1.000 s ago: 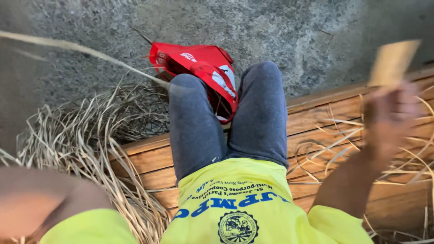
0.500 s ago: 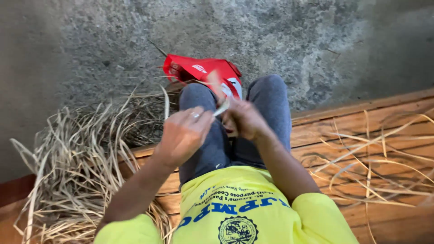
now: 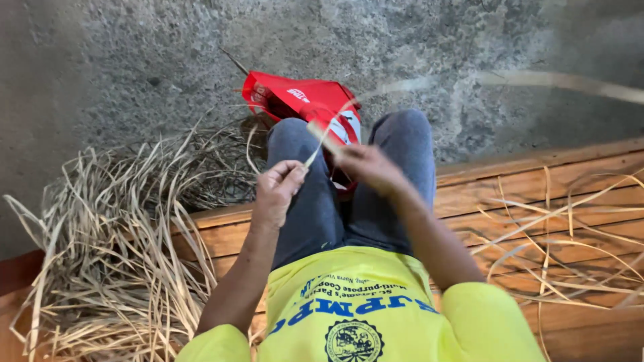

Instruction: Processing thin wooden or plant-based strips by pulling them through the hands and using a small wooden block for smoothing

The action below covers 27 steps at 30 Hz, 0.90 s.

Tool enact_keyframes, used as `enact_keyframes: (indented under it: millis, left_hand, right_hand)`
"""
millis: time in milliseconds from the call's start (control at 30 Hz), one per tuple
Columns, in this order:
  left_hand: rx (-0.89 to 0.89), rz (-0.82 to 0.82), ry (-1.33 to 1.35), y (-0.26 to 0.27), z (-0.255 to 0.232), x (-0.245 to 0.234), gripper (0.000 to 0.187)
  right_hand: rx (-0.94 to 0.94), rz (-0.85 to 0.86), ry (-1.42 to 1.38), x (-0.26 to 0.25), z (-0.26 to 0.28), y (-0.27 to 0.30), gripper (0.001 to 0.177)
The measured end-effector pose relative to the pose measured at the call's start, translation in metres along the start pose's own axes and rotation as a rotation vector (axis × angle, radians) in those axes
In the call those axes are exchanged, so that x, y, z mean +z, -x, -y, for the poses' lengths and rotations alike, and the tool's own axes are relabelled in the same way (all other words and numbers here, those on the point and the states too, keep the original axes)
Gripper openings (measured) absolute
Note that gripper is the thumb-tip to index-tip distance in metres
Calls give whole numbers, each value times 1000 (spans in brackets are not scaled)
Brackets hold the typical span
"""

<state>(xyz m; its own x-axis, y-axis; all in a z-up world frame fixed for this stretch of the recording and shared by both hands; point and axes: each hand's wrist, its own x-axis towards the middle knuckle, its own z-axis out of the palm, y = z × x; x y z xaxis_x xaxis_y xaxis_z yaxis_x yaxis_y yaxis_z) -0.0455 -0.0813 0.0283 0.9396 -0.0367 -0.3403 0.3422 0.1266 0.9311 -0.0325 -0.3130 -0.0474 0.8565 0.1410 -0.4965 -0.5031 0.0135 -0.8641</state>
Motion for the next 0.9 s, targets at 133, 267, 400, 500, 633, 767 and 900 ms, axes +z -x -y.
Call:
enact_keyframes:
  millis: [133,267,400,500,633,767,900]
  left_hand:
    - [-10,10,-172,-1,5,-5,7]
    - [52,58,-412,-4,23,-19,6]
    - [148,104,-516,-1,22,-21,5]
    - [342,107,-591,3,5,-14,3]
    - [452,41,-659,5,9,-7,7]
    - [493,-38,-724,1,7,-26,5]
    - [438,-128,-783,-8,8,-51,7]
  right_hand:
    - [49,120,-258,53,22,25,30]
    - [11,160,-282,67,4,19,18]
    - [17,236,-404,72,-22,14,18]
    - [48,230,-425,73,-3,27,22]
    - [71,210,-535,74,-29,26,18]
    - [65,152,-700,69,-16,28,19]
    - [87,150,-732,74,13,39,28]
